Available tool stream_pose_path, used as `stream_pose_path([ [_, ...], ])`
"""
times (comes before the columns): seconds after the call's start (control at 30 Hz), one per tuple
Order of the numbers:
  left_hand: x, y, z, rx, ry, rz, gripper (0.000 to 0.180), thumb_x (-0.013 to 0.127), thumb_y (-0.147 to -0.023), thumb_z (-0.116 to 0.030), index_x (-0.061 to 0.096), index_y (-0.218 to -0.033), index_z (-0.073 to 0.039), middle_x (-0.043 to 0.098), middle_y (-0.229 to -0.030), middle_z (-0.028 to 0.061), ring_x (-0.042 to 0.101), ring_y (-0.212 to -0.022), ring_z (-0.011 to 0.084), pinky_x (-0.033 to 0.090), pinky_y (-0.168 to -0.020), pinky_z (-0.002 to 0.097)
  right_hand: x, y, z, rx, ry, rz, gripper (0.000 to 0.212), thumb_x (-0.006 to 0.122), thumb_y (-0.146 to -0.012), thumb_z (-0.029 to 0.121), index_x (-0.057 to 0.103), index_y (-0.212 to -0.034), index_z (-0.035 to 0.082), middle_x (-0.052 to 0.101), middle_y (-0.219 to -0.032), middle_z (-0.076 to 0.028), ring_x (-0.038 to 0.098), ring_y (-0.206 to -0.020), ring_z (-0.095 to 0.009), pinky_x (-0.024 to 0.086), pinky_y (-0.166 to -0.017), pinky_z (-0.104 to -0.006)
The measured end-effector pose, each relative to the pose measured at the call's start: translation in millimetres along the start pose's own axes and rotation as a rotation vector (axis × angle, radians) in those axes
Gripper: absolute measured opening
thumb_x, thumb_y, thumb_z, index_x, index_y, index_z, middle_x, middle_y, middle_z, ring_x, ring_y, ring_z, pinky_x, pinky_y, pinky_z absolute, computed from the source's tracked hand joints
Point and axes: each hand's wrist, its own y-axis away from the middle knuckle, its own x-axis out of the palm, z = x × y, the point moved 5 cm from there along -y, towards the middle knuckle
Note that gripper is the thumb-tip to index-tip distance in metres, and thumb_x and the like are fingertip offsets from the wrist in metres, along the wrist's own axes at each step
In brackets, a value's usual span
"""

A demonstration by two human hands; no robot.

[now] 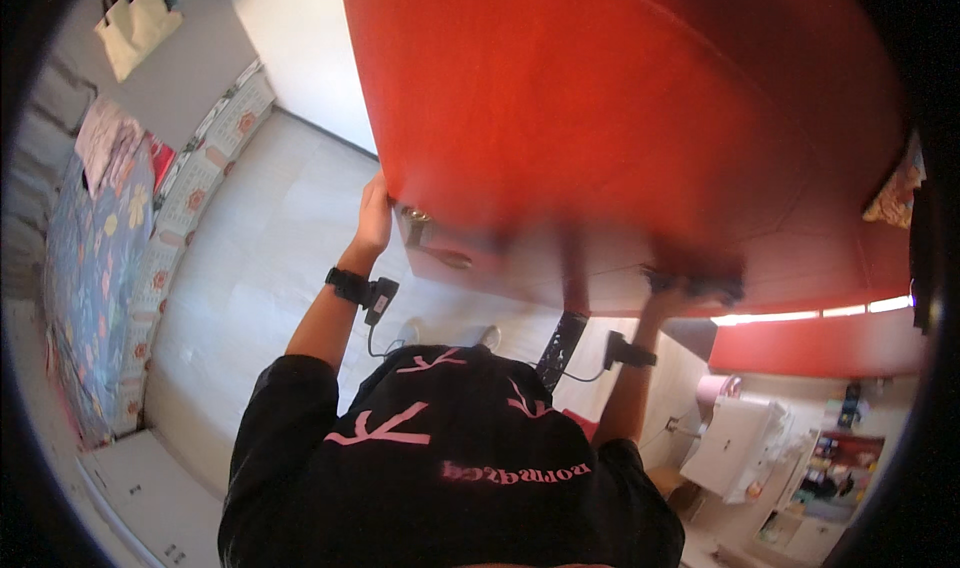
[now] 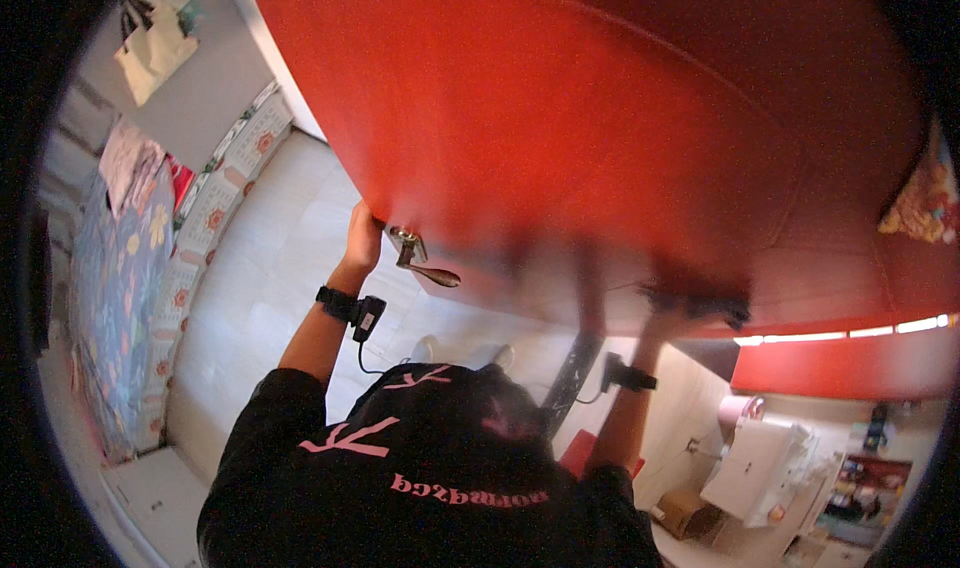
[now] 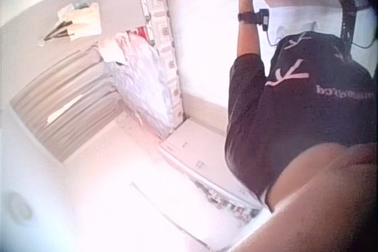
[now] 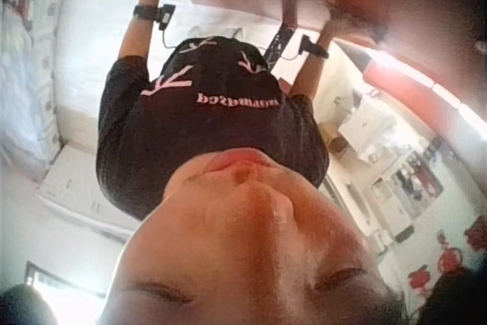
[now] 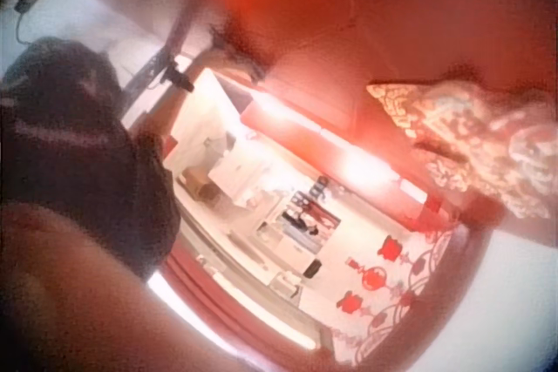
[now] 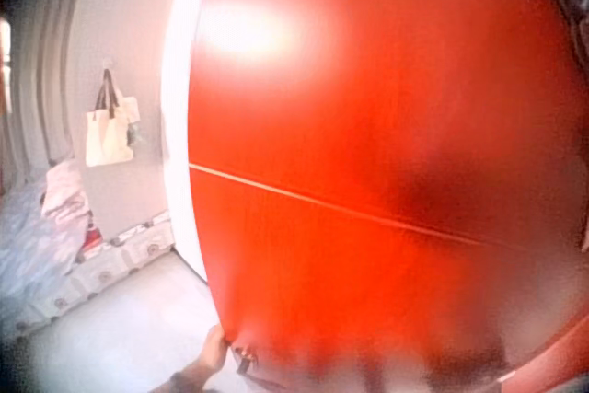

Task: The person wipes a red door and its handle with a cloth, then wipes a white desk surface in a bedroom and moves small items on the desk while wiping.

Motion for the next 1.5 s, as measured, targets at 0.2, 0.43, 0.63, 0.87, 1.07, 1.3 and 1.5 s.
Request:
stream_pose_path([
  [0.2,18,-7,-7,-0.051,0.024,-0.163,0.040,0.035,-0.100,-0.036,0.059,-0.102,-0.005,0.058,-0.079,-0.0007,0.051,-0.067,0.0091,0.038,-0.060,0.0236,-39,-61,-39,0.162,0.041,-0.149,0.088,0.060,-0.082,0.052,0.022,-0.144,0.002,0.021,-0.150,-0.019,0.027,-0.137,-0.032,0.023,-0.112,-0.0488],
  [0.43,4,-7,-8,0.000,-0.026,-0.247,0.040,0.034,-0.097,-0.033,0.059,-0.102,-0.002,0.063,-0.076,0.0055,0.057,-0.059,0.0134,0.044,-0.052,0.0248,15,32,-14,0.045,-0.037,0.205,0.075,0.063,-0.081,0.040,0.032,-0.139,0.003,0.032,-0.144,-0.016,0.036,-0.131,-0.029,0.029,-0.107,-0.0476],
  [0.63,20,4,-35,-0.031,0.203,-0.183,0.034,0.033,-0.100,-0.021,0.059,-0.106,-0.001,0.063,-0.100,0.0056,0.058,-0.092,0.0139,0.046,-0.084,0.0293,82,160,95,0.018,-0.361,0.908,0.065,0.065,-0.080,0.030,0.040,-0.134,0.005,0.042,-0.138,-0.013,0.043,-0.125,-0.027,0.035,-0.104,-0.0465],
  [0.87,10,-1,-16,-0.063,0.141,-0.004,0.038,0.035,-0.101,-0.023,0.056,-0.121,0.002,0.060,-0.117,0.0068,0.054,-0.108,0.0145,0.041,-0.096,0.0296,114,244,218,1.056,-0.909,1.662,0.054,0.068,-0.079,0.019,0.050,-0.129,0.006,0.053,-0.132,-0.010,0.052,-0.119,-0.024,0.042,-0.100,-0.0454],
  [1.07,13,-1,-15,-0.067,0.205,0.048,0.032,0.041,-0.101,-0.025,0.060,-0.102,0.000,0.061,-0.094,0.0024,0.053,-0.087,0.0101,0.044,-0.081,0.0267,118,241,231,1.531,-0.906,1.559,0.053,0.070,-0.079,0.003,0.051,-0.128,0.003,0.059,-0.127,-0.011,0.061,-0.110,-0.027,0.051,-0.091,-0.0405],
  [1.3,13,5,-18,-0.067,0.145,0.080,0.032,0.039,-0.102,-0.023,0.061,-0.107,-0.001,0.061,-0.099,0.0017,0.053,-0.094,0.0106,0.042,-0.087,0.0273,100,189,202,0.588,-0.548,1.394,0.030,0.064,-0.085,0.023,0.059,-0.108,0.005,0.062,-0.104,-0.013,0.062,-0.095,-0.028,0.052,-0.084,-0.0394],
  [1.5,19,4,-19,-0.072,0.105,0.059,0.029,0.042,-0.100,-0.023,0.060,-0.106,-0.001,0.061,-0.096,0.0022,0.053,-0.088,0.0103,0.045,-0.079,0.0268,52,107,107,0.680,-0.474,1.090,0.032,0.064,-0.084,0.025,0.059,-0.108,0.005,0.062,-0.106,-0.012,0.062,-0.097,-0.027,0.051,-0.086,-0.0390],
])
